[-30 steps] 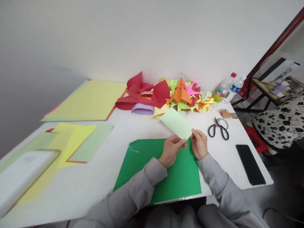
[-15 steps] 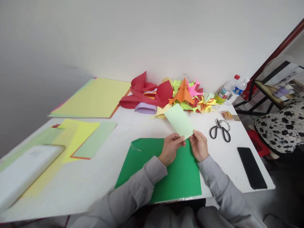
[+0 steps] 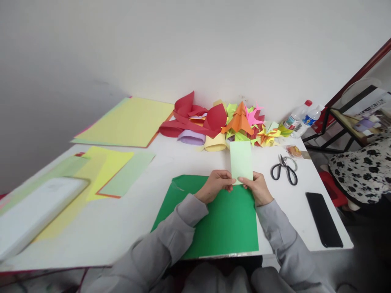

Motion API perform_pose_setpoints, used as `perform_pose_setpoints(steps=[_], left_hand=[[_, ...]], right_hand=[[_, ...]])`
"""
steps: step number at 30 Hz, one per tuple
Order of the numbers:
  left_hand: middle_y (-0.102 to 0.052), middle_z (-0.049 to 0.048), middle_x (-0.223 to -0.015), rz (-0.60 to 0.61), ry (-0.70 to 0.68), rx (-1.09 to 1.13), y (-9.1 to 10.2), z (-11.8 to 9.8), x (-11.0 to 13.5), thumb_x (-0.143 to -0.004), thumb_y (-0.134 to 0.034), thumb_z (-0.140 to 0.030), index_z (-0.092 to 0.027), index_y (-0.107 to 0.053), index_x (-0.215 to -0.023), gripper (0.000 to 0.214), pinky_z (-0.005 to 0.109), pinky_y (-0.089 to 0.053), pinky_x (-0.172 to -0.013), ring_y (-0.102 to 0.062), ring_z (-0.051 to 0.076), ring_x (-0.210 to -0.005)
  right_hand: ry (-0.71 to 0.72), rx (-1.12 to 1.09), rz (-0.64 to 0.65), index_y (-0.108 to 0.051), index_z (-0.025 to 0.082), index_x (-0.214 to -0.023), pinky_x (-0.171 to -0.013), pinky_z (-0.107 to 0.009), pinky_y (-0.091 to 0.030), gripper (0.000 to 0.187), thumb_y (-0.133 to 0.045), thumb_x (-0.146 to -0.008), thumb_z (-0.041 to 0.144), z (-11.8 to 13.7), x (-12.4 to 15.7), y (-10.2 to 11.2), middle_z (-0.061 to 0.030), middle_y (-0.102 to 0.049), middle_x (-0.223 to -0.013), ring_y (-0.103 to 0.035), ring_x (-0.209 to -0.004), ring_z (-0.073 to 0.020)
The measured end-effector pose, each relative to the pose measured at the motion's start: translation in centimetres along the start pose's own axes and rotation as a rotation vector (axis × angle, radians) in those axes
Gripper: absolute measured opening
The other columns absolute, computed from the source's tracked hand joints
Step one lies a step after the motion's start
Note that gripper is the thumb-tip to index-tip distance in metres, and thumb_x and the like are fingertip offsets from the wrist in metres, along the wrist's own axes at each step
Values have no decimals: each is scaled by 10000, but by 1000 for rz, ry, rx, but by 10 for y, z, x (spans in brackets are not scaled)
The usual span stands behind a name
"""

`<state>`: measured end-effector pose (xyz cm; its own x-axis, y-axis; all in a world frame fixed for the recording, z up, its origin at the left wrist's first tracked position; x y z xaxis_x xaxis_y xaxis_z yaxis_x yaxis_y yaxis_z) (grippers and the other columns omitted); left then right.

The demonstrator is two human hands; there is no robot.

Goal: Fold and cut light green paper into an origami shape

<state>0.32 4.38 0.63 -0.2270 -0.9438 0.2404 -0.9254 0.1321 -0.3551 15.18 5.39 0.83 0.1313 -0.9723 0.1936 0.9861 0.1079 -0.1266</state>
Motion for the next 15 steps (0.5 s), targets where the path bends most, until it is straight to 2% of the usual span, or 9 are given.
perform_pose_setpoints(steps=[3, 7, 13, 15], left_hand=[[-579, -1, -421, 20, 21, -27, -1, 2, 0, -520, -817, -305, -147, -575, -538, 289, 236, -425, -439, -524, 117, -390], [-590, 11, -436, 17, 20, -14, -3, 0, 1, -539, -807, -321, -144, -590, -548, 280, 246, -443, -455, -547, 130, -414], [-622, 7, -529, -94, -203, -72, -1, -14, 3, -571, -794, -349, -142, -674, -623, 245, 251, -468, -510, -562, 130, -493], [-613, 3, -511, -97, -218, -84, 0, -15, 3, -567, -798, -331, -145, -670, -598, 228, 249, -459, -516, -548, 122, -482]], right_hand=[[-11, 31, -20, -556, 147, -485, -408, -227, -241, 347, -840, -559, 332, -2, 0, 2, 51, -508, -418, -389, -385, -69], [30, 34, -44, -605, 145, -512, -413, -236, -241, 294, -838, -562, 316, 0, -1, 5, 51, -510, -409, -381, -386, -73], [32, -10, -75, -613, 155, -497, -418, -241, -244, 275, -845, -548, 295, 3, 0, 6, 51, -502, -397, -377, -391, -75], [27, -17, -68, -623, 156, -507, -415, -242, -239, 263, -845, -548, 292, 3, 0, 5, 51, -500, -395, -370, -388, -75]])
Point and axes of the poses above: each hand's wrist, its own x-axis away from the middle knuckle, its own y-axis out of the back of the hand, z = x × y, the point moved 6 cm from there along -x, towards the middle knuckle
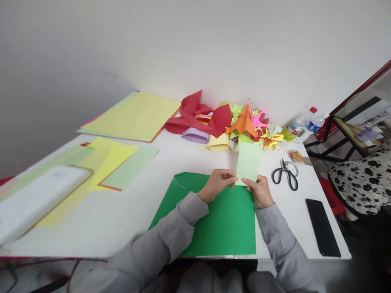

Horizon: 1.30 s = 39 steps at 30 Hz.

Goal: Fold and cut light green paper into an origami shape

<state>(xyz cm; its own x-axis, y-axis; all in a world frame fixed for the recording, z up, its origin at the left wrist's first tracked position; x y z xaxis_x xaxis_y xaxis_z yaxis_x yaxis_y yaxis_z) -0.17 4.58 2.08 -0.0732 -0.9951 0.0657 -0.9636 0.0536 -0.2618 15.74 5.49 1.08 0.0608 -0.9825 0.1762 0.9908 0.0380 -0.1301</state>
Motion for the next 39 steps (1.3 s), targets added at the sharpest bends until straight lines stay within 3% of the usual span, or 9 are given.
perform_pose_setpoints(steps=[7, 13, 18, 24, 32, 39], left_hand=[[-566, -12, -449, 46, 79, 60, -1, 5, 0, -576, -787, -342, -149, -633, -562, 247, 230, -405, -452, -499, 105, -421], [-573, -30, -471, -22, -18, 14, 0, -3, 0, -504, -836, -301, -157, -632, -581, 261, 226, -417, -480, -499, 99, -450], [-552, -38, -449, -31, 17, 40, 2, 0, -1, -497, -841, -321, -154, -608, -543, 290, 232, -418, -478, -496, 97, -434], [-608, -14, -517, -64, 9, 97, 7, 5, -3, -488, -847, -261, -135, -668, -629, 260, 234, -430, -512, -529, 100, -476], [-532, -50, -452, -65, 102, 230, 6, 8, -3, -472, -835, -228, -142, -646, -634, 263, 225, -358, -484, -455, 75, -425], [-584, -29, -512, -110, -15, 104, 7, -2, -1, -521, -823, -278, -138, -668, -651, 246, 236, -392, -527, -489, 89, -488]], right_hand=[[-12, -3, 38, -618, 150, -498, -420, -236, -231, 266, -840, -564, 281, -3, 0, -2, 49, -506, -398, -380, -392, -70], [-46, -1, 82, -701, 139, -625, -407, -229, -243, 220, -838, -557, 296, -7, 1, -6, 34, -558, -438, -375, -396, -73], [-66, 8, 98, -709, 133, -636, -400, -225, -246, 231, -841, -544, 298, -9, 1, -7, 36, -549, -430, -379, -390, -74], [-65, -25, 66, -684, 144, -591, -393, -227, -229, 216, -844, -537, 279, -6, 0, -4, 51, -512, -398, -366, -376, -70], [-74, -9, 94, -707, 136, -638, -386, -223, -242, 225, -845, -542, 285, -10, 0, -6, 31, -568, -447, -375, -381, -67], [-80, -33, 91, -719, 134, -679, -388, -221, -246, 227, -846, -549, 270, -13, -2, -4, 21, -594, -473, -380, -384, -65]])
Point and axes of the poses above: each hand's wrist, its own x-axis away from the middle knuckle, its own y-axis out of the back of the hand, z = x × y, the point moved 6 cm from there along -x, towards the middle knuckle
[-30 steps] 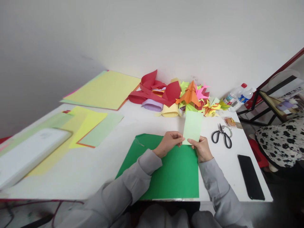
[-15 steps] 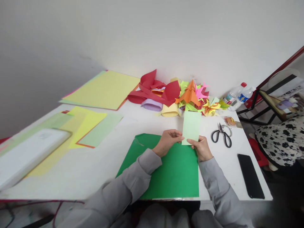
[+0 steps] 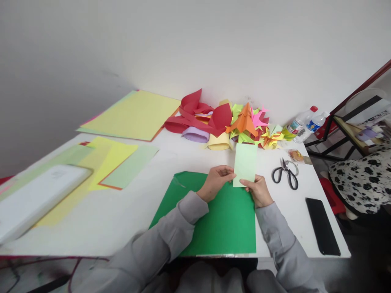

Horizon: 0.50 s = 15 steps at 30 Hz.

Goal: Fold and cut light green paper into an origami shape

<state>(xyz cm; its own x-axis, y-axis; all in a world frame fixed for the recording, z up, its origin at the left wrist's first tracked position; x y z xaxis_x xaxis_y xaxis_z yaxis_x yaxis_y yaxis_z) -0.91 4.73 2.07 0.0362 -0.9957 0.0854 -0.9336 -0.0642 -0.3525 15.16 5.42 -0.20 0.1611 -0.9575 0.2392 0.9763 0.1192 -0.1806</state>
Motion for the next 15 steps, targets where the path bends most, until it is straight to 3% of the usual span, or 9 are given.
perform_pose_setpoints(steps=[8, 15], left_hand=[[-546, -52, -445, -28, 73, 36, 4, 8, -2, -466, -852, -262, -124, -666, -665, 305, 226, -350, -466, -448, 74, -423], [-599, -26, -477, -66, -7, 14, 5, 1, -1, -470, -855, -262, -126, -668, -669, 305, 242, -406, -487, -504, 95, -443]], right_hand=[[-23, 14, 20, -721, 120, -669, -391, -209, -239, 230, -847, -551, 271, 1, 1, -3, 35, -555, -440, -362, -384, -54], [-41, 28, 22, -727, 124, -692, -398, -217, -239, 244, -843, -544, 280, 0, 2, -4, 39, -548, -427, -367, -382, -60]])
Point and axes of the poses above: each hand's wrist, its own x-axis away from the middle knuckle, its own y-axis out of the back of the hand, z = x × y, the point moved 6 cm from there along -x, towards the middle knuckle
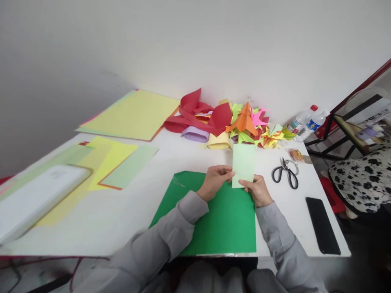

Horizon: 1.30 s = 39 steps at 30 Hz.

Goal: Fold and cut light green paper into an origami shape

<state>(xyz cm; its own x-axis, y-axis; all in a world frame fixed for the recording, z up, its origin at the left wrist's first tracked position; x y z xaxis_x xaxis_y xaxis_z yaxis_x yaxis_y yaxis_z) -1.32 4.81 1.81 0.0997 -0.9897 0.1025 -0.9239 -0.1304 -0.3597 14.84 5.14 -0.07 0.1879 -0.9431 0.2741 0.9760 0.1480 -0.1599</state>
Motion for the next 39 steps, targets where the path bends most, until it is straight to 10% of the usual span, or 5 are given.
perform_pose_setpoints(steps=[26, 33, 39], left_hand=[[-703, 31, -643, -1, 72, 226, 4, 5, -4, -510, -856, -281, -135, -711, -676, 265, 277, -497, -571, -614, 146, -585], [-691, 30, -634, 14, 181, 302, 6, 9, -5, -486, -867, -213, -115, -694, -655, 260, 256, -501, -601, -621, 125, -589], [-681, 27, -617, 64, 190, 205, 1, 13, -2, -492, -861, -245, -114, -695, -666, 273, 279, -495, -582, -609, 135, -554]], right_hand=[[-3, 52, 111, -638, 141, -518, -385, -232, -298, 377, -779, -634, 471, 1, 1, -8, 5, -548, -419, -423, -373, -87], [451, 36, -29, -658, 244, -1060, -578, -256, -472, 350, -733, -727, 317, 37, 3, 9, -13, -658, -784, -573, -624, -130], [622, 374, 144, -745, 275, -895, -844, -344, -489, 179, -747, -719, 246, 44, 12, -7, -65, -577, -1066, -575, -1018, -224]])
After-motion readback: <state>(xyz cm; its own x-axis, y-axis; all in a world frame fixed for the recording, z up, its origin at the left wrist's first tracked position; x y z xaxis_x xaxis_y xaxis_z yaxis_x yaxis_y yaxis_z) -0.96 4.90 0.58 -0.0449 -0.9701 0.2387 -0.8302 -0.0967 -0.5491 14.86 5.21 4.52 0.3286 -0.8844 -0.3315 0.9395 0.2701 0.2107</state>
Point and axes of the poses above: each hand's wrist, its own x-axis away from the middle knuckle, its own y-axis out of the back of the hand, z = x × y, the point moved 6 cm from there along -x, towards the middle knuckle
